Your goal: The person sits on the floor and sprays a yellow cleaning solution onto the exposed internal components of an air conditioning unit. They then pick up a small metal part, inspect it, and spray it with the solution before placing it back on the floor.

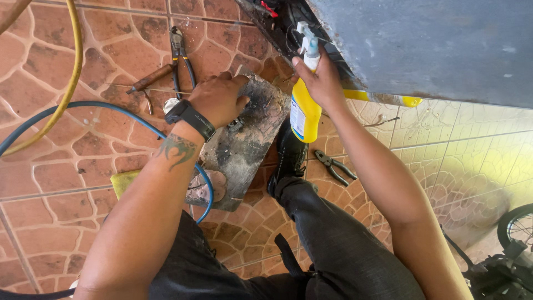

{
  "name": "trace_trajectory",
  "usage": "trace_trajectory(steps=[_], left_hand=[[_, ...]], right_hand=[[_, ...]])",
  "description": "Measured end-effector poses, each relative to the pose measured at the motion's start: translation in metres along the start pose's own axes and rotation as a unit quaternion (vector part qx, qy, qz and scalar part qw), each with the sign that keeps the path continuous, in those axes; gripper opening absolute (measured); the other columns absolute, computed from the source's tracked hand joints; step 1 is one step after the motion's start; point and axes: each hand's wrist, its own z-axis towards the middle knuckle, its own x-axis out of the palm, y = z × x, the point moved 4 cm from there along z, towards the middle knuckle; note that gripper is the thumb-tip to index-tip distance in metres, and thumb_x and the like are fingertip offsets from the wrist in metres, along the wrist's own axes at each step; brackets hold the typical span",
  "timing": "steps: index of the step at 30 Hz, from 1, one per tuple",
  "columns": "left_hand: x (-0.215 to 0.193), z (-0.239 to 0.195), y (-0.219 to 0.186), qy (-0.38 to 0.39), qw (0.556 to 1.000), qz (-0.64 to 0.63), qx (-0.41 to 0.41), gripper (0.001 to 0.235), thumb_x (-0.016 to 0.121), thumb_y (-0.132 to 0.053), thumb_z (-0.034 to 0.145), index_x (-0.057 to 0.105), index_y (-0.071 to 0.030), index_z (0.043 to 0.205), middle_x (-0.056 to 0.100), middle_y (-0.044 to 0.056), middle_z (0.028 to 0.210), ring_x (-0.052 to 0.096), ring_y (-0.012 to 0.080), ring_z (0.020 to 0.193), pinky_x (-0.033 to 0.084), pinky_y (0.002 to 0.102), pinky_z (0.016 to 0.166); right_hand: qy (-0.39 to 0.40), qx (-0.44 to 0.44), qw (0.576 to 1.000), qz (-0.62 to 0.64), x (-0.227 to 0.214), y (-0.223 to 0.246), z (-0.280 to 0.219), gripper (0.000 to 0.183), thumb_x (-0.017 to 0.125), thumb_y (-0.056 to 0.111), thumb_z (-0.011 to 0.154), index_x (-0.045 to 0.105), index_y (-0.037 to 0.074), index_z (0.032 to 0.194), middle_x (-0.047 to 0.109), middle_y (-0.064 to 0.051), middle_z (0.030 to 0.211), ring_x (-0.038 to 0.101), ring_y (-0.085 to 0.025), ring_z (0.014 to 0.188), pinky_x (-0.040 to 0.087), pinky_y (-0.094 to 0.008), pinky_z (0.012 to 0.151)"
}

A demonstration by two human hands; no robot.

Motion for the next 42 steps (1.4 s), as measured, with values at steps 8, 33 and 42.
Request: trace_trajectory(steps=[8, 33, 42], left_hand=[[0.0, 0.001, 0.0, -0.015, 1.0, 0.005, 0.008, 0.047, 0.065, -0.032, 0.094, 0.06, -0.011, 0.134, 0.066, 0.022, 0.118, 0.063, 0.0434, 0.109, 0.049, 0.052, 0.094], [-0.004, -0.003, 0.002, -0.001, 1.0, -0.002, 0.0, 0.047, 0.062, -0.031, 0.096, 0.057, -0.011, 0.139, 0.065, 0.021, 0.122, 0.064, 0.0414, 0.111, 0.051, 0.052, 0.093], [0.003, 0.0, 0.009, 0.005, 1.0, -0.002, 0.005, 0.048, 0.062, -0.032, 0.096, 0.057, -0.011, 0.139, 0.064, 0.023, 0.122, 0.064, 0.0418, 0.11, 0.05, 0.052, 0.094]], right_hand=[[0.008, -0.02, 1.0, 0.02, 0.002, -0.006, 0.0, 0.043, 0.064, 0.042, 0.104, 0.053, 0.01, 0.132, 0.075, -0.006, 0.111, 0.078, -0.014, 0.085, 0.057, -0.036, 0.093], [-0.118, -0.065, 0.99, 0.038, -0.004, -0.025, -0.025, 0.033, 0.063, 0.034, 0.107, 0.056, 0.007, 0.125, 0.076, -0.005, 0.095, 0.079, -0.014, 0.082, 0.061, -0.03, 0.074], [-0.118, -0.09, 0.985, 0.092, -0.006, -0.024, -0.029, 0.038, 0.065, 0.032, 0.105, 0.054, 0.005, 0.129, 0.074, -0.007, 0.099, 0.079, -0.015, 0.082, 0.061, -0.03, 0.077]])
